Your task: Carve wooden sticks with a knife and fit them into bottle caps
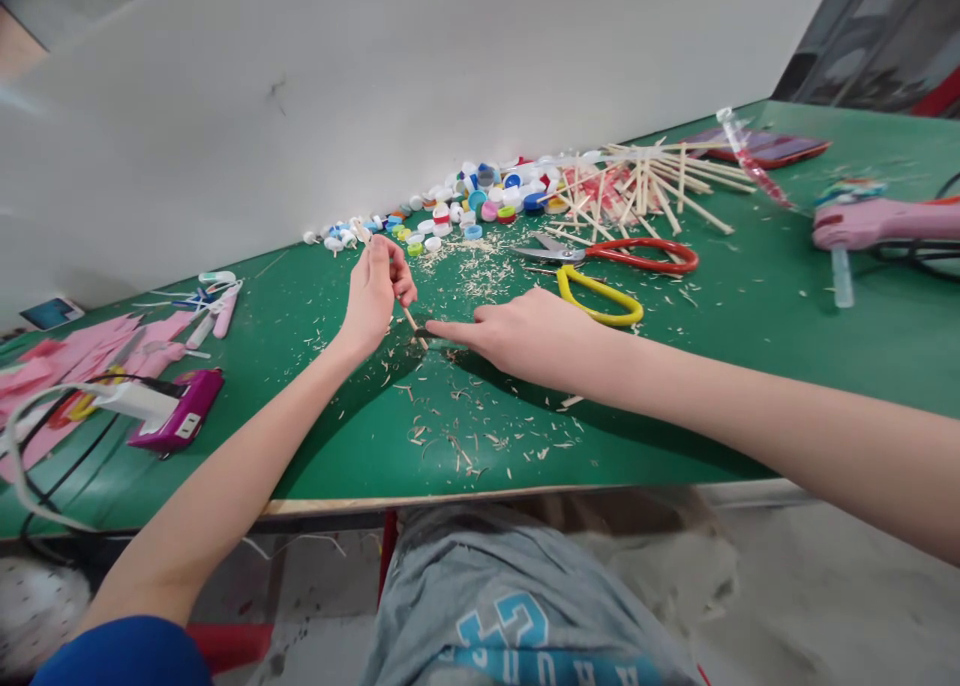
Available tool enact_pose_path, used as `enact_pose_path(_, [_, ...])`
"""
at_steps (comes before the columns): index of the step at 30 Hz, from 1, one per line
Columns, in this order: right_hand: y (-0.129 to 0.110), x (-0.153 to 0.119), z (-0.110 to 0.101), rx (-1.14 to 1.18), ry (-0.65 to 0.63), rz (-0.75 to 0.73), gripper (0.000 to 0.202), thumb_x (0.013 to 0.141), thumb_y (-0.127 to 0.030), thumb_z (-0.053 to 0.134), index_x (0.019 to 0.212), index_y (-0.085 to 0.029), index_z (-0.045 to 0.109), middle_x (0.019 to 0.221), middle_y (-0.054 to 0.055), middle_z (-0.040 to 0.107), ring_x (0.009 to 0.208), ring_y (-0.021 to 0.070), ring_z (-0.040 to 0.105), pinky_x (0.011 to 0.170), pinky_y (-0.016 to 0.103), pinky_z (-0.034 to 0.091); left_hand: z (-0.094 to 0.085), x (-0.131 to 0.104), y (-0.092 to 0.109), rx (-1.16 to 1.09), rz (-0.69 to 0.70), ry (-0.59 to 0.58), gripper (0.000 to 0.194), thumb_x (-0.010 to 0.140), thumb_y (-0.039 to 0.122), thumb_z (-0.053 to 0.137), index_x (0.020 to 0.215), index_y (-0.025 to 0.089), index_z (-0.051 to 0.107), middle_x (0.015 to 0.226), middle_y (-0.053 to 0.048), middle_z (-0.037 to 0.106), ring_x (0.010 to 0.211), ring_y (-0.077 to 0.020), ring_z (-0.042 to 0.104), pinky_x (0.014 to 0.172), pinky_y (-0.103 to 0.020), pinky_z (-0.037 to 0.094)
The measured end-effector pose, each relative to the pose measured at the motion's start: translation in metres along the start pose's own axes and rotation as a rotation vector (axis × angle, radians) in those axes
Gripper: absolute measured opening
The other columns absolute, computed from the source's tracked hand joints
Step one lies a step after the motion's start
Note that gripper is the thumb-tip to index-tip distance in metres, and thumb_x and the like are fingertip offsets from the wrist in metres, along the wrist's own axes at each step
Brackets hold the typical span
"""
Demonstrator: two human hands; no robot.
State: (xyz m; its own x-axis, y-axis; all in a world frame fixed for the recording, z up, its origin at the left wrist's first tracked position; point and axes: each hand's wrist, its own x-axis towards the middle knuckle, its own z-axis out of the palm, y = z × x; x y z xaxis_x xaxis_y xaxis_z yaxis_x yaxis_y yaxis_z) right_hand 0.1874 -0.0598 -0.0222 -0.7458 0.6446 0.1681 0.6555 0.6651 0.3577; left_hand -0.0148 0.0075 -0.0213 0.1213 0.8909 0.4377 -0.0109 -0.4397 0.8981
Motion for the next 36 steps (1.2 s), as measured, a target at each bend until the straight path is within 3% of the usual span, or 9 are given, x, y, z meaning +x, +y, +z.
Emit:
enact_pose_path(8, [-0.001, -0.002, -0.009, -0.016, 0.006, 0.010, 0.069, 0.094, -0.008, 0.035, 0.159, -0.032, 0.034, 0.086, 0.002, 0.063, 0.051, 0.0102, 0.032, 0.048, 0.030, 0.013, 0.000, 0.001, 0.000, 0.017, -0.004, 0.004, 0.045, 0.099, 0.060, 0.034, 0.073, 0.024, 0.041, 0.052, 0.008, 0.033, 0.042, -0.0074, 0.036, 0.045, -0.024, 0.037])
enact_pose_path(12, [0.000, -0.001, -0.005, 0.010, -0.009, -0.037, 0.068, 0.092, -0.012, 0.042, 0.156, -0.035, 0.039, 0.081, 0.000, 0.062, 0.047, 0.0090, 0.027, 0.046, 0.029, 0.013, -0.002, 0.001, -0.002, 0.009, 0.016, -0.018, 0.043, 0.101, 0.055, 0.034, 0.073, 0.023, 0.041, 0.054, 0.008, 0.034, 0.043, -0.0067, 0.037, 0.047, -0.023, 0.038])
enact_pose_path(22, [0.005, 0.001, 0.002, 0.045, 0.024, -0.059, 0.067, 0.091, -0.013, 0.043, 0.155, -0.033, 0.041, 0.078, 0.001, 0.060, 0.048, 0.0101, 0.031, 0.046, 0.028, 0.011, 0.000, 0.002, -0.003, -0.018, 0.005, 0.001, 0.038, 0.104, 0.045, 0.034, 0.074, 0.023, 0.042, 0.055, 0.008, 0.034, 0.042, -0.0056, 0.036, 0.045, -0.022, 0.037])
enact_pose_path(31, [0.004, 0.000, -0.004, 0.036, 0.034, 0.002, 0.065, 0.094, -0.015, 0.041, 0.156, -0.034, 0.040, 0.085, 0.003, 0.063, 0.051, 0.0098, 0.031, 0.049, 0.030, 0.012, 0.000, 0.001, -0.002, -0.049, 0.034, -0.046, 0.043, 0.100, 0.058, 0.039, 0.074, 0.023, 0.042, 0.053, 0.008, 0.032, 0.043, -0.0066, 0.034, 0.045, -0.023, 0.037])
enact_pose_path(36, [-0.001, -0.002, -0.012, 0.023, -0.020, -0.016, 0.062, 0.097, -0.012, 0.037, 0.155, -0.034, 0.042, 0.082, 0.002, 0.063, 0.051, 0.0098, 0.027, 0.051, 0.031, 0.016, 0.002, -0.006, 0.003, 0.065, 0.088, -0.023, 0.047, 0.094, 0.065, 0.045, 0.072, 0.023, 0.044, 0.054, 0.007, 0.038, 0.046, -0.0072, 0.041, 0.048, -0.025, 0.039])
